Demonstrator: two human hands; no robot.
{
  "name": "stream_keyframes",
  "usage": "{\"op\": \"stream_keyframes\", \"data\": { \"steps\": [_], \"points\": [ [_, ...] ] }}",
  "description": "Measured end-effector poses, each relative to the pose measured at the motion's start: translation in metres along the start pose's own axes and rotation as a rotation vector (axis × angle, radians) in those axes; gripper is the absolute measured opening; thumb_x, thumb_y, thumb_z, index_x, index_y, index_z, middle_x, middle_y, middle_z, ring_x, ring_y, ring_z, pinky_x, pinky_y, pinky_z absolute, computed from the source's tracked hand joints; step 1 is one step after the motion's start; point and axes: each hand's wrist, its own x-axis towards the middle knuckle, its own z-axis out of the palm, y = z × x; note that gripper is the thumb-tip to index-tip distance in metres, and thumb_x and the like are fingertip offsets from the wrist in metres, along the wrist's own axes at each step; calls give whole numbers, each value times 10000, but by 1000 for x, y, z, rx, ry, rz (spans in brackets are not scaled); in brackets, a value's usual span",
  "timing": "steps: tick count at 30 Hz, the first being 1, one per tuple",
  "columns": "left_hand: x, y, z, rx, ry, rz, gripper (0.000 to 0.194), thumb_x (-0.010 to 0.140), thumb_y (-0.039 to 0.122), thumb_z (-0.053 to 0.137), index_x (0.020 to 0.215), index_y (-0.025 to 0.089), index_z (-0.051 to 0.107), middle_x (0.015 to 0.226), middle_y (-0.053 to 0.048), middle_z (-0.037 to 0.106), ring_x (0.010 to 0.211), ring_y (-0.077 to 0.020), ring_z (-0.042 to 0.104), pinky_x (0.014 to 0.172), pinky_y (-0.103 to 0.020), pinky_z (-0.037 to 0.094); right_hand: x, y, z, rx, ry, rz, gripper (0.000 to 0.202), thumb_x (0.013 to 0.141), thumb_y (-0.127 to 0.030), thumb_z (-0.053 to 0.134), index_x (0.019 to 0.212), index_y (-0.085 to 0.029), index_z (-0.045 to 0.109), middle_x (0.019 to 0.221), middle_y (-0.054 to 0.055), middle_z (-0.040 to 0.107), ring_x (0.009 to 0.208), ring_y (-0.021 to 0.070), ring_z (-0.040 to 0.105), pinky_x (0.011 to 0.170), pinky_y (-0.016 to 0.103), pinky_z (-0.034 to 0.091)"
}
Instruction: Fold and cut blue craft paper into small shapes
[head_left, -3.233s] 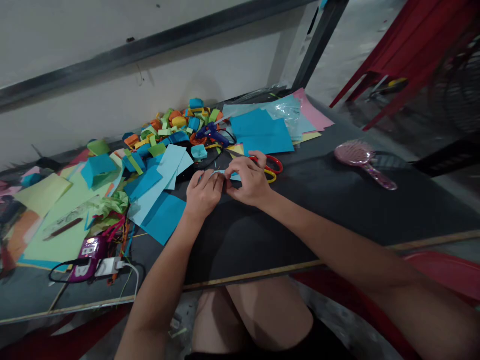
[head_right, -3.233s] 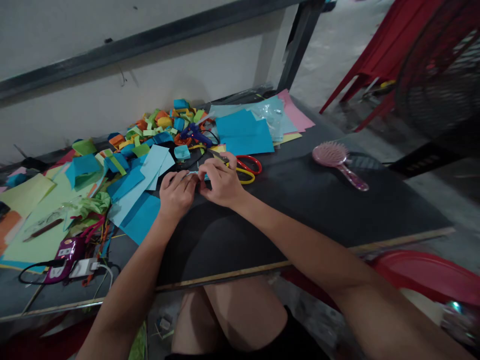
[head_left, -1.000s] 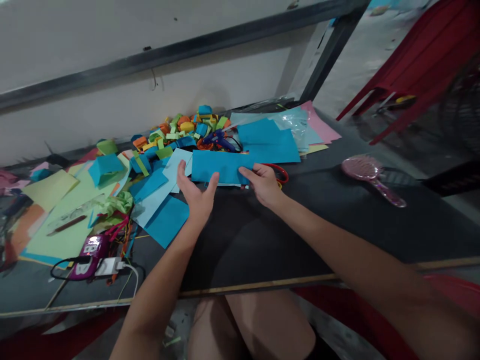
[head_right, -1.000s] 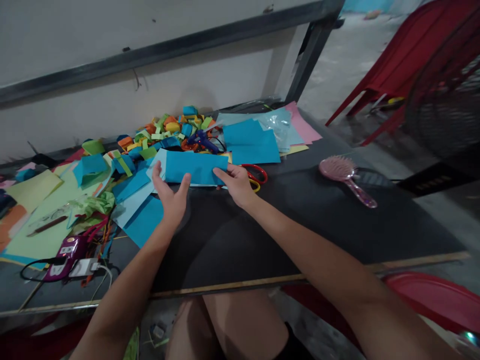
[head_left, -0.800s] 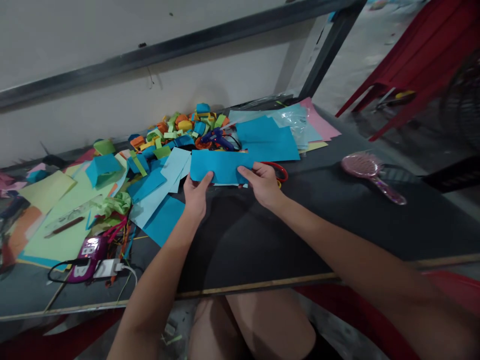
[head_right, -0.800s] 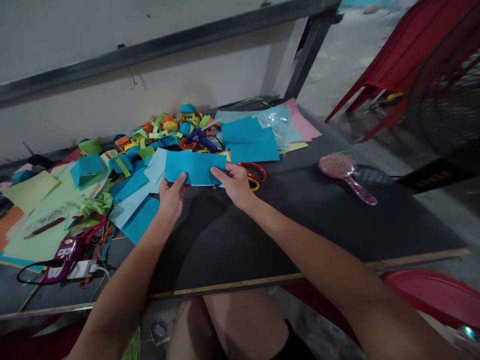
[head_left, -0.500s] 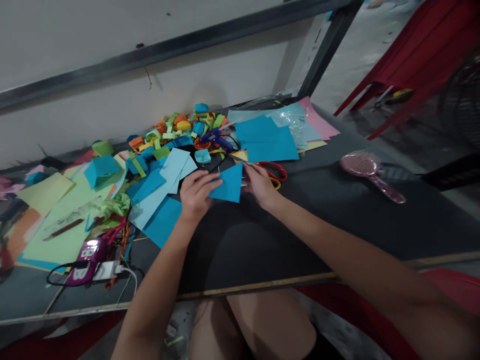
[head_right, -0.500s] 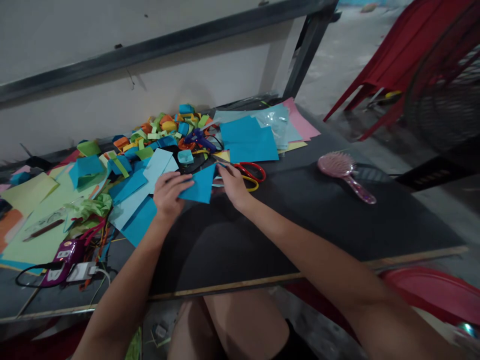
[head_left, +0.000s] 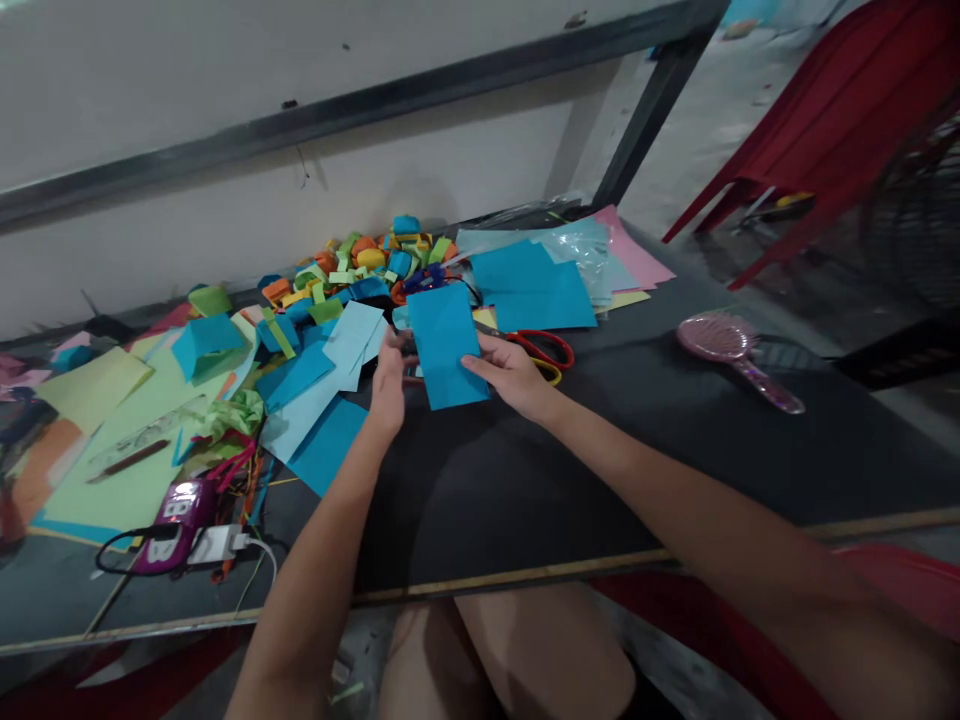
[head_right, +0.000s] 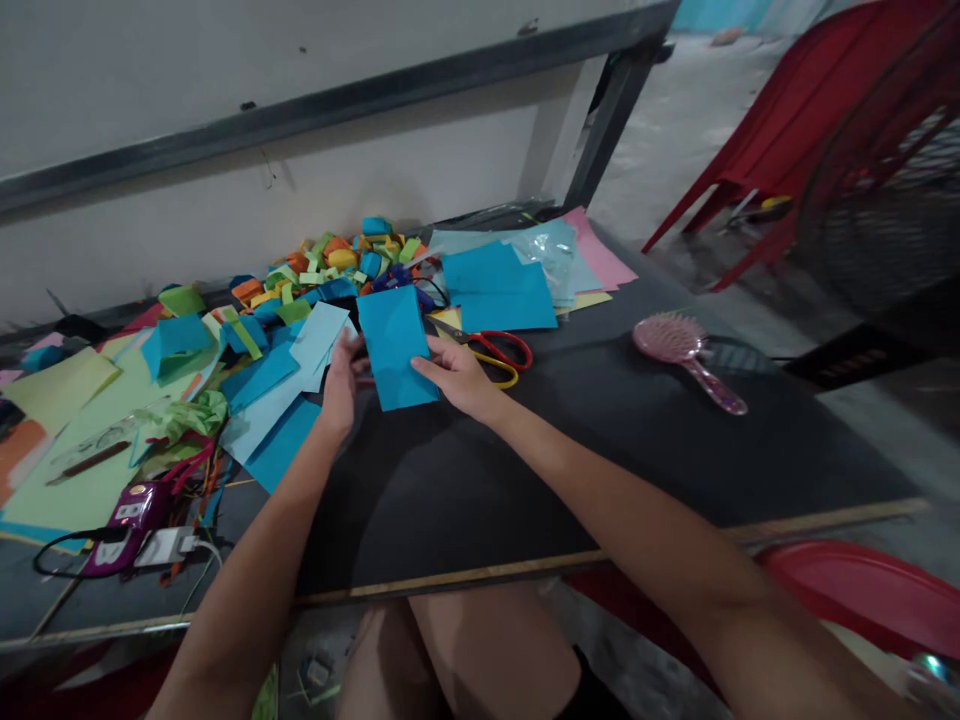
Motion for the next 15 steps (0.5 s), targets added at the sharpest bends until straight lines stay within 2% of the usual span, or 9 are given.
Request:
{"op": "stream_keyframes", "data": {
  "steps": [2,4,5,7,10,13,15],
  "points": [
    [0,0,3,-109,-82,-96,592,896,667,327,867,196,686,785,-83,672,661,-172,603,604,-298,471,0,2,-2,-57,-11,6,341,708,-497,738,902,-219,704,703,-1,678,642,169,633,622,322,555],
    [-1,2,5,-82,-63,-118,550,809,657,531,528,185,534,567,-18,514,541,-131,482,535,-274,391,-1,3,-4,-166,41,2,294,702,-482,746,725,-194,693,569,-25,603,534,139,575,517,276,512],
    [-2,3,5,-52,-19,-121,570,775,632,597,461,185,436,522,4,434,514,-114,427,512,-266,350,-1,3,-4,-210,77,12,297,689,-469,759,658,-186,676,519,-32,567,497,130,555,472,262,487],
    [-2,6,5,-27,81,-151,592,771,602,620,447,188,346,492,31,323,485,-93,338,480,-262,280,-2,2,-4,-226,121,71,291,640,-437,800,628,-177,671,492,-28,564,475,140,576,424,252,471],
    [-1,9,4,-81,160,-223,538,794,583,604,489,191,397,478,50,285,465,-84,284,456,-257,244,-3,2,1,-146,139,170,313,579,-406,842,720,-161,706,569,25,660,516,182,662,424,253,508],
    [-2,12,6,-178,121,-246,416,763,563,652,618,181,568,543,32,484,499,-94,420,491,-244,352,-4,0,5,-131,141,172,338,564,-393,855,755,-152,712,578,39,679,513,185,676,424,244,514],
    [-4,13,8,-190,80,-279,381,751,554,670,694,181,611,601,12,576,515,-115,508,502,-254,406,-2,-5,3,-167,120,145,339,588,-405,841,782,-155,719,578,35,682,509,185,674,430,253,518]
  ]
}}
